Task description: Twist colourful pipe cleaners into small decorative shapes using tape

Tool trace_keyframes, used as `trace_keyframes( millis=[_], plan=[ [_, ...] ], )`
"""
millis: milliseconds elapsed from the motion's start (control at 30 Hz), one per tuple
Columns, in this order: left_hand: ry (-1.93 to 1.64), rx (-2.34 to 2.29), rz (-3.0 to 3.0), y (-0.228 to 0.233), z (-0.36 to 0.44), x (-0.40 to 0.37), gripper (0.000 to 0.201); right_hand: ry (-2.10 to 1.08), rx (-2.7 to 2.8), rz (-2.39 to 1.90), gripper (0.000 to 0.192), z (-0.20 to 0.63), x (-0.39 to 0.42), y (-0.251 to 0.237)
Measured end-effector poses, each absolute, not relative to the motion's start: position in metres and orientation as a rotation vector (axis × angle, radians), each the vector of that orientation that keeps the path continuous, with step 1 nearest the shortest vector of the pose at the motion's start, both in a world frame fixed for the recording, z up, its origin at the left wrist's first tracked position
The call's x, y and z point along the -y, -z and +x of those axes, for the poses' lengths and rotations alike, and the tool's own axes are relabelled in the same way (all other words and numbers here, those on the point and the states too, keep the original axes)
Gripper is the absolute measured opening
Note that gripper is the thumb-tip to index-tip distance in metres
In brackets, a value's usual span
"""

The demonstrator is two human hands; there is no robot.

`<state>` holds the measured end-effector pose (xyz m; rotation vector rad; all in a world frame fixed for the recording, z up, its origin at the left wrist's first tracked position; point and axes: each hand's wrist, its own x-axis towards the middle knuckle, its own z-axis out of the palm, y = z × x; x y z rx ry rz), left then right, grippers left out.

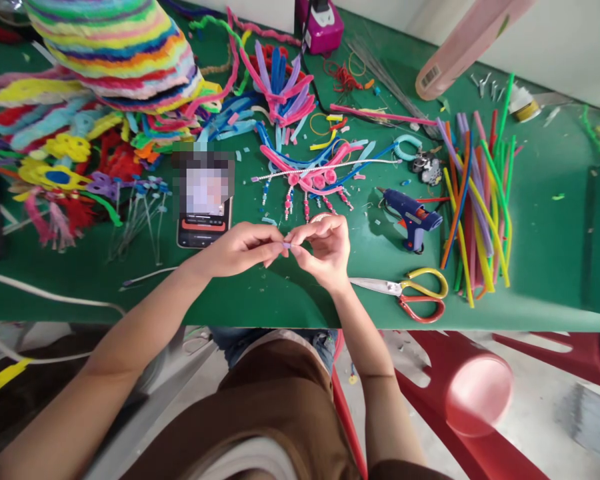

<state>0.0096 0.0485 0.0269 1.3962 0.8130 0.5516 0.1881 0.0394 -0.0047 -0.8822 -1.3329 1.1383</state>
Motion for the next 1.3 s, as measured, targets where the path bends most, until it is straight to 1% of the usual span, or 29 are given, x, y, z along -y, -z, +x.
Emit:
trace_keyframes(
  millis=[200,467,700,1033,1300],
  plan=[
    [-0.552,-0.807,1.371,-0.0273,0.0094,-0.0486,0.030,-1.150,1.313,-0.778,0.041,0.1879,-0.0389,0.0035],
    [-0.571,-0.791,1.377,-0.0269,0.0100,-0.0486,0.031,-1.108,1.352,-0.897,0.047,0.1877,-0.0378,0.0045],
    [-0.592,-0.790,1.368,-0.0246,0.0111,-0.0484,0.030,-1.093,1.332,-0.822,0.044,0.1867,-0.0385,0.0029],
    [-0.590,-0.806,1.362,-0.0252,0.0104,-0.0489,0.028,-1.103,1.332,-0.758,0.046,0.1887,-0.0381,0.0024],
    [-0.577,-0.808,1.360,-0.0267,0.0099,-0.0493,0.030,-1.076,1.343,-0.812,0.047,0.1887,-0.0370,0.0021]
  ],
)
